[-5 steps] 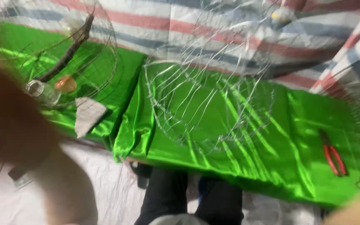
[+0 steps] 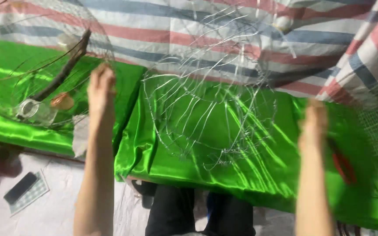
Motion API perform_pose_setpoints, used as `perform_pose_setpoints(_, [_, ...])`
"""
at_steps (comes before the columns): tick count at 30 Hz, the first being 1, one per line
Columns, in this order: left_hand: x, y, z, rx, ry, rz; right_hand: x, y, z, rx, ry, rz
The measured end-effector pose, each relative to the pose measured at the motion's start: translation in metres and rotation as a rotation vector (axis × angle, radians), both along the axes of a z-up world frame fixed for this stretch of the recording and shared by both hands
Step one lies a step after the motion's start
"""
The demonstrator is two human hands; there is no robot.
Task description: Assembling a wire cage by manually hooking and bending wire segments together on a workspace.
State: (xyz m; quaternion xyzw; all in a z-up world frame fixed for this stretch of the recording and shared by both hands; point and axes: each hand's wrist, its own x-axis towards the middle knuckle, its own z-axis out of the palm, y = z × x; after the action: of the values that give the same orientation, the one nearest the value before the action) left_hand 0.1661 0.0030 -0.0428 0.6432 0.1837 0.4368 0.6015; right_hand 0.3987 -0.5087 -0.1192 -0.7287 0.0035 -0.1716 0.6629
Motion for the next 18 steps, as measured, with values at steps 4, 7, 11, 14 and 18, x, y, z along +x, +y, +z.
perform_pose_setpoints(4, [0.024, 0.000, -0.084, -0.481, 0.300, -0.156, 0.019, 0.022, -0.058, 0.272, 0.439, 0.351])
perform_pose_setpoints(7, [0.035, -0.001, -0.115, -0.634, 0.406, -0.215, 0.022, 0.030, -0.082, 0.405, 0.542, 0.405])
perform_pose_setpoints(11, [0.038, -0.017, -0.104, -0.681, 0.400, -0.299, 0.013, 0.042, -0.071, 0.362, 0.608, 0.453])
perform_pose_setpoints(14, [0.038, -0.026, -0.098, -0.647, 0.384, -0.381, 0.013, 0.047, -0.075, 0.459, 0.672, 0.501])
perform_pose_setpoints(18, [0.041, -0.028, -0.099, -0.632, 0.372, -0.405, 0.026, 0.047, -0.097, 0.505, 0.659, 0.516])
